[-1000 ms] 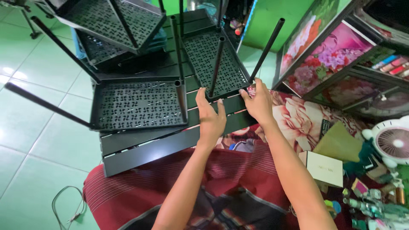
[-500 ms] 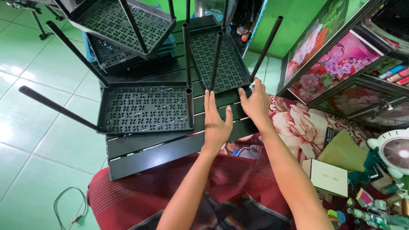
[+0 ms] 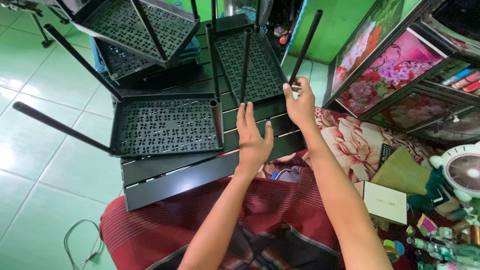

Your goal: The person assembles a black plastic shelving unit by inserting vertical poles into corner holes of perforated trays and connecting horizontal crossbars. The person handles trays and poles one at a time, stacking completed sections on a nearby table.

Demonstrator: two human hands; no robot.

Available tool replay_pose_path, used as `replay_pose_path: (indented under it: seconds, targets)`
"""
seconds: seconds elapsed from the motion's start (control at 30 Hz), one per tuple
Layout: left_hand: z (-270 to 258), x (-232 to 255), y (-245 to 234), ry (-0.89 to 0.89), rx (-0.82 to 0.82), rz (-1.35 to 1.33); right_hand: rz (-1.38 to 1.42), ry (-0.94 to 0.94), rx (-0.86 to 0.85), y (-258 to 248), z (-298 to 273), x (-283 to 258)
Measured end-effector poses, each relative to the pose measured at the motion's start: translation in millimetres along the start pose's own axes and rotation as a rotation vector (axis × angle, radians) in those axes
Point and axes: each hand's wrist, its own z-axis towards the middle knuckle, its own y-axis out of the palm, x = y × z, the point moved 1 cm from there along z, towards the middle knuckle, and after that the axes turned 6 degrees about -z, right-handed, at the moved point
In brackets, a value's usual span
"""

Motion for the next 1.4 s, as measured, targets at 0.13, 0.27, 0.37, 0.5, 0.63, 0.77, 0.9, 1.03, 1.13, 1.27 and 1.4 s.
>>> replay_pose_path:
  seconds: [0.13, 0.27, 0.37, 0.5, 0.63, 0.77, 0.9, 1.03, 1.13, 1.27, 1.4]
  targets:
    - [7, -4, 16, 0.12, -0.117, 0.233, -0.073, -0.061, 0.016, -9, -2, -12]
    - [33, -19, 45, 0.275, -0.199, 0.422, -0.049, -0.206, 0.022, -21, -3, -32]
    - [44, -26, 59, 0.333, -0.181, 0.505, 0.317, -0.166, -0.049, -30, 16, -55]
    - [47, -32, 68, 0.186, -0.237, 0.468, 0.715, -0.18, -0.157, -40, 55, -81]
    - [51, -31, 66, 0.166, -0.179, 0.416, 0.95, -0.052, -0.245, -38, 81, -94]
    - [55, -27, 65, 0.142, -0.159, 0.406, 1.063, 0.048, -0.215, -34, 83, -94]
    - [54, -27, 64, 0.142, -0.151, 0.389, 1.113, 0.057, -0.195, -37, 78, -87]
    - [56, -28, 64, 0.131, -0.155, 0.386, 1.162, 0.078, -0.172, -42, 80, -87]
    - [55, -28, 64, 0.135, -0.158, 0.392, 1.115, 0.07, -0.154, -43, 78, -88]
    - [54, -26, 62, 0.151, -0.154, 0.392, 1.043, 0.037, -0.144, -42, 73, -90]
    - [52, -25, 59, 0.166, -0.149, 0.388, 1.05, -0.003, -0.168, -41, 69, -87]
